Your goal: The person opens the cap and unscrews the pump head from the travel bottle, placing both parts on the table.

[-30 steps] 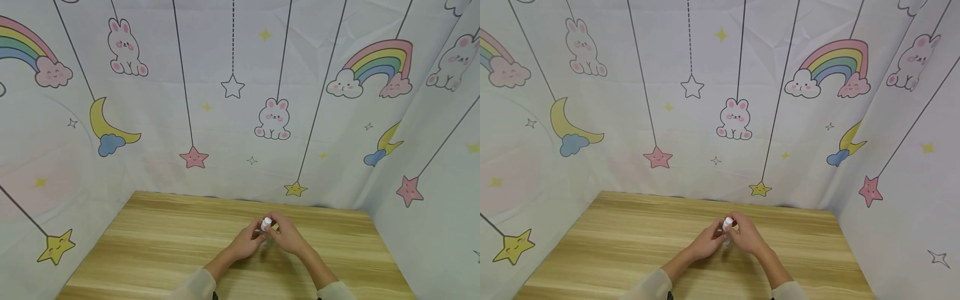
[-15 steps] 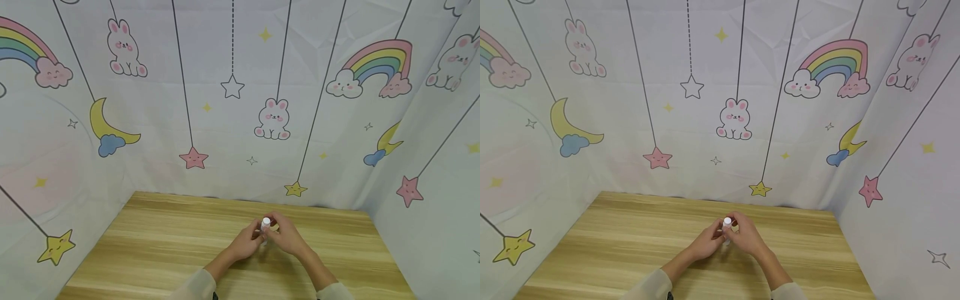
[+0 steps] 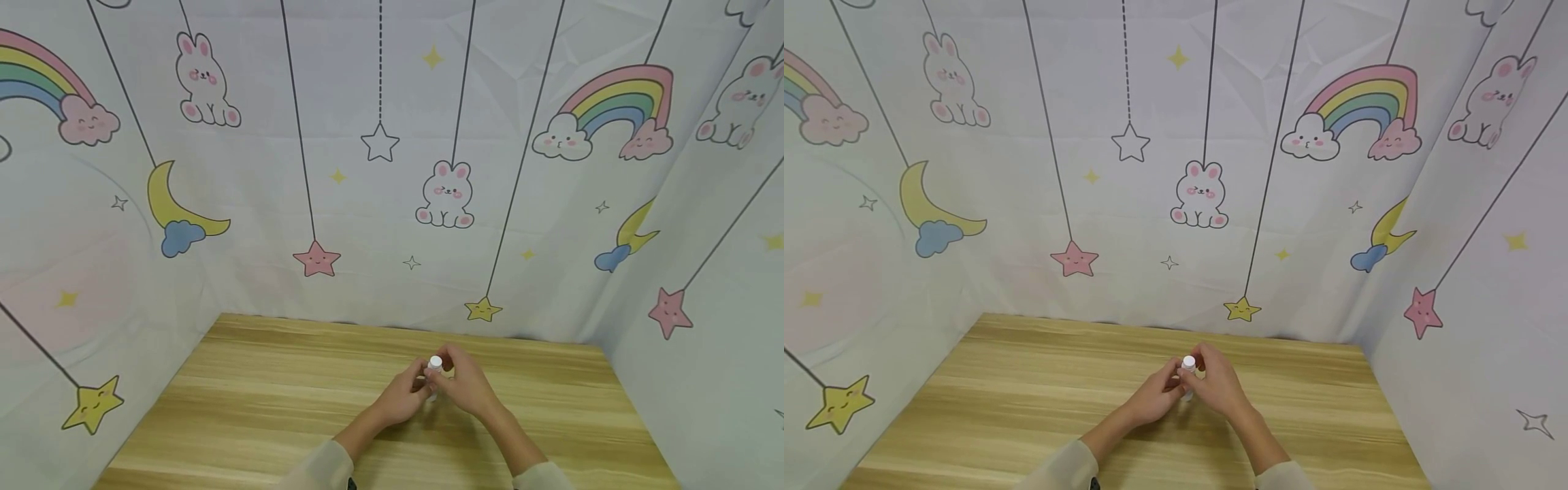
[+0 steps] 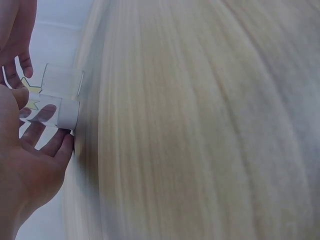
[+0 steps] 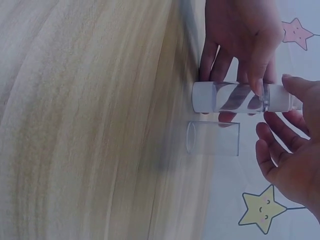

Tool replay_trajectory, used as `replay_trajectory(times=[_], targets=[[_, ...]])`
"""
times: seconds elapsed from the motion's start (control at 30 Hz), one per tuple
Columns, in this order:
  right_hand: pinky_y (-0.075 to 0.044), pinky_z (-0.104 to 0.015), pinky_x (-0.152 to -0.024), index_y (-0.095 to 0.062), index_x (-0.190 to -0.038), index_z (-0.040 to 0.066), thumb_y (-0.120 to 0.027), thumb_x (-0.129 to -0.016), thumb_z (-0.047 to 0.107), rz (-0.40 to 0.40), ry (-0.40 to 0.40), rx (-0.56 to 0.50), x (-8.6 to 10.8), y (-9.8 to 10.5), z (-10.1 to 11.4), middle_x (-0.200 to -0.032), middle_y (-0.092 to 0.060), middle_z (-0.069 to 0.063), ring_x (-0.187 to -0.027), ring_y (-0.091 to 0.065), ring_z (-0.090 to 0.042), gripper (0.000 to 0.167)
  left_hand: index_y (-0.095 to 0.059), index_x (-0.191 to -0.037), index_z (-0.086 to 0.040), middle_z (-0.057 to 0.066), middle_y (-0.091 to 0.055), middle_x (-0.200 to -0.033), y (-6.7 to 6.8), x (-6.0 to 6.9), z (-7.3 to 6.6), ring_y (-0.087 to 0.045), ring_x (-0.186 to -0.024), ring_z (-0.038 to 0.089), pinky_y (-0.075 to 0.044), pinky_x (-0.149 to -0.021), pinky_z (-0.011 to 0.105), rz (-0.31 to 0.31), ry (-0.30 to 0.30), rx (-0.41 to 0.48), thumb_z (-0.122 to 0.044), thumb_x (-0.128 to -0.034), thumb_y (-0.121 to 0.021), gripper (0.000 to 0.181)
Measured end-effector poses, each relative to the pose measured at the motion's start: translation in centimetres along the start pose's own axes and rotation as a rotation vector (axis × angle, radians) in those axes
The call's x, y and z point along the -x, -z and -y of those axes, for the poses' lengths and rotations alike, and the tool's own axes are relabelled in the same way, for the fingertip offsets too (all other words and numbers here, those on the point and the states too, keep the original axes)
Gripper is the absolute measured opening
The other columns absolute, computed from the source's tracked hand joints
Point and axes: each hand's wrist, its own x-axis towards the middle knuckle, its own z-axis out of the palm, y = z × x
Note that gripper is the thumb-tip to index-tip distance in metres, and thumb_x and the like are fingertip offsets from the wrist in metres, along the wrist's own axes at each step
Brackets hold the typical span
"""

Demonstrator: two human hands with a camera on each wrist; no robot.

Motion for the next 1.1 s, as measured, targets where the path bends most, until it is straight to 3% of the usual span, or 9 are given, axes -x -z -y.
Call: replay_trajectory(times=[0.4, 0.63, 1.1], targets=[[-0.050, -0.035, -0.079, -0.063, -0.107, 0.017, -0.080, -0.098, 0.021, 0.001, 0.048, 0.001, 0.21, 0.24, 0.04, -0.096, -0.062, 0.005, -0.095, -0.061, -0.025, 0.019, -0.052, -0.130, -0.021, 0.004, -0.062, -0.138, -0.05, 0.03, -0.16, -0.066, -0.129, 0.031, -0.055, -0.103, 0.044, 0.001, -0.013, -0.004, -0.026, -0.1140, -0.051, 0.017], [-0.051, -0.032, -0.078, -0.064, -0.112, 0.017, -0.077, -0.100, 0.018, 0.029, 0.029, 0.005, 0.22, 0.42, 0.06, -0.100, -0.062, 0.005, -0.098, -0.059, -0.021, 0.017, -0.052, -0.128, -0.021, 0.002, -0.063, -0.136, -0.12, 0.00, -0.21, -0.067, -0.127, 0.029, -0.056, -0.101, 0.041, -0.002, -0.016, -0.002, -0.025, -0.1136, -0.052, 0.015], [-0.052, -0.034, -0.081, -0.066, -0.116, 0.014, -0.074, -0.102, 0.014, 0.033, 0.042, 0.047, 0.27, 0.44, 0.04, -0.104, -0.063, 0.006, -0.101, -0.060, -0.016, 0.017, -0.052, -0.130, -0.021, 0.005, -0.061, -0.140, -0.33, 0.12, -0.21, -0.064, -0.131, 0.037, -0.055, -0.104, 0.049, -0.004, -0.010, 0.009, -0.026, -0.1131, -0.054, 0.018]])
